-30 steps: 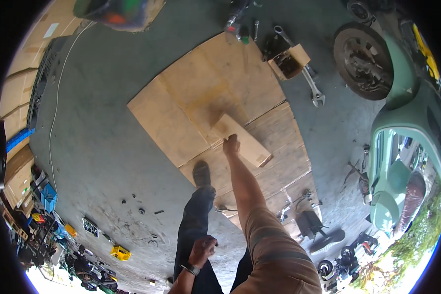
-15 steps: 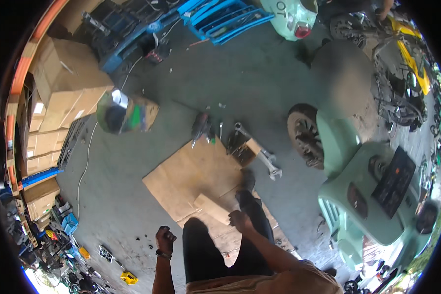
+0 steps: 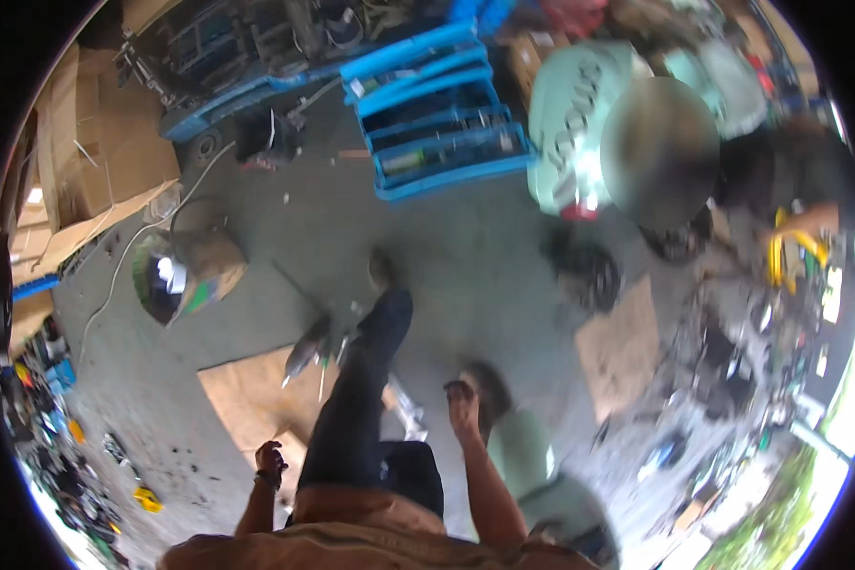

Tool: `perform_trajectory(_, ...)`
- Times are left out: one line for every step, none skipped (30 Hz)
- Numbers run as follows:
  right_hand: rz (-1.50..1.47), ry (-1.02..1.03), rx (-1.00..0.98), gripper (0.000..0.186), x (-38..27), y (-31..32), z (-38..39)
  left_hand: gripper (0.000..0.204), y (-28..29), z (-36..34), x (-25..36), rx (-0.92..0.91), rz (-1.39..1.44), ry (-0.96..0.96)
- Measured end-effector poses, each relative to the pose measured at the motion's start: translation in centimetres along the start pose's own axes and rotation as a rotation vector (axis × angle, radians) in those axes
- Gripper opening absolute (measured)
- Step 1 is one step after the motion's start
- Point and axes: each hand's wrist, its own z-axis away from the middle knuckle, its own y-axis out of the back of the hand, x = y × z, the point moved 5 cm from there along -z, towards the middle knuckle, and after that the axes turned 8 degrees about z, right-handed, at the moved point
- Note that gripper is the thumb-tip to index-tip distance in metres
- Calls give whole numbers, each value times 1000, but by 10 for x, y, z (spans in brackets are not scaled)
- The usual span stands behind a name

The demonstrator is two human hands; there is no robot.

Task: The person installs a side mirror onto the handlebars of a green scooter, uses a wrench to tighten the mirror assembly, and later checks a component on a piece of cardboard on the floor.

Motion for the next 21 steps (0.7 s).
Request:
perform_trajectory(144, -207, -29, 30, -25, 3, -51, 15, -60, -22, 34, -42, -162, -31)
perform_trajectory(303, -102, -22, 29, -46, 11, -111, 14, -111, -65, 42, -424, -136, -399)
perform_trajectory(447, -11, -15, 28, -65, 7, -162, 15, -173, -82, 64, -282, -225, -261)
perform_trajectory(573, 74, 16, 28, -88, -6, -217, 17, -236, -59, 102, -302, -372, -361)
perform_trajectory(726, 204, 7, 23, -129, -16, -277, 20, -297, -34, 142, -302, -526, -464)
perform_trajectory(890, 654, 92, 20, -135, -22, -348, 25, -366, -9, 185, -311, -678, -580)
perform_trajectory(1075, 880, 163, 17, -162, -34, -421, 24, -391, -6, 178, -299, -665, -682)
perform_trajectory(913, 677, 49, 18, -243, -53, -464, 24, -405, -4, 167, -241, -646, -773)
perform_trajectory(823, 799, 102, 18, -284, -58, -519, 24, -428, 7, 170, -230, -691, -742)
perform_trajectory(966, 841, 117, 18, -328, -67, -562, 25, -443, 30, 179, -207, -731, -701)
perform_trajectory(942, 840, 115, 17, -371, -79, -596, 25, -455, 48, 189, -175, -765, -658)
perform_trajectory(941, 620, -29, 18, -406, -94, -630, 25, -467, 55, 199, -138, -691, -691)
perform_trajectory(1081, 720, 4, 19, -430, -104, -663, 26, -477, 59, 207, -111, -616, -728)
perform_trajectory(1211, 832, 34, 20, -449, -123, -699, 26, -486, 60, 216, -70, -540, -766)
perform_trajectory(1280, 820, 14, 23, -462, -140, -738, 24, -496, 59, 221, -28, -489, -721)
perform_trajectory(1352, 801, -1, 26, -469, -151, -781, 23, -508, 60, 228, 7, -428, -666)
perform_trajectory(1416, 843, 1, 28, -477, -157, -834, 22, -528, 62, 231, 38, -347, -618)
perform_trajectory(1480, 870, -7, 31, -472, -166, -870, 21, -540, 61, 228, 65, -280, -560)
perform_trajectory(1536, 949, -154, 34, -484, -197, -852, 21, -547, 64, 214, 148, -260, -484)
perform_trajectory(1640, 1036, -108, 35, -487, -202, -869, 22, -564, 73, 198, 189, -234, -415)
perform_trajectory(1693, 1042, -169, 35, -486, -212, -879, 22, -579, 85, 180, 238, -210, -335)
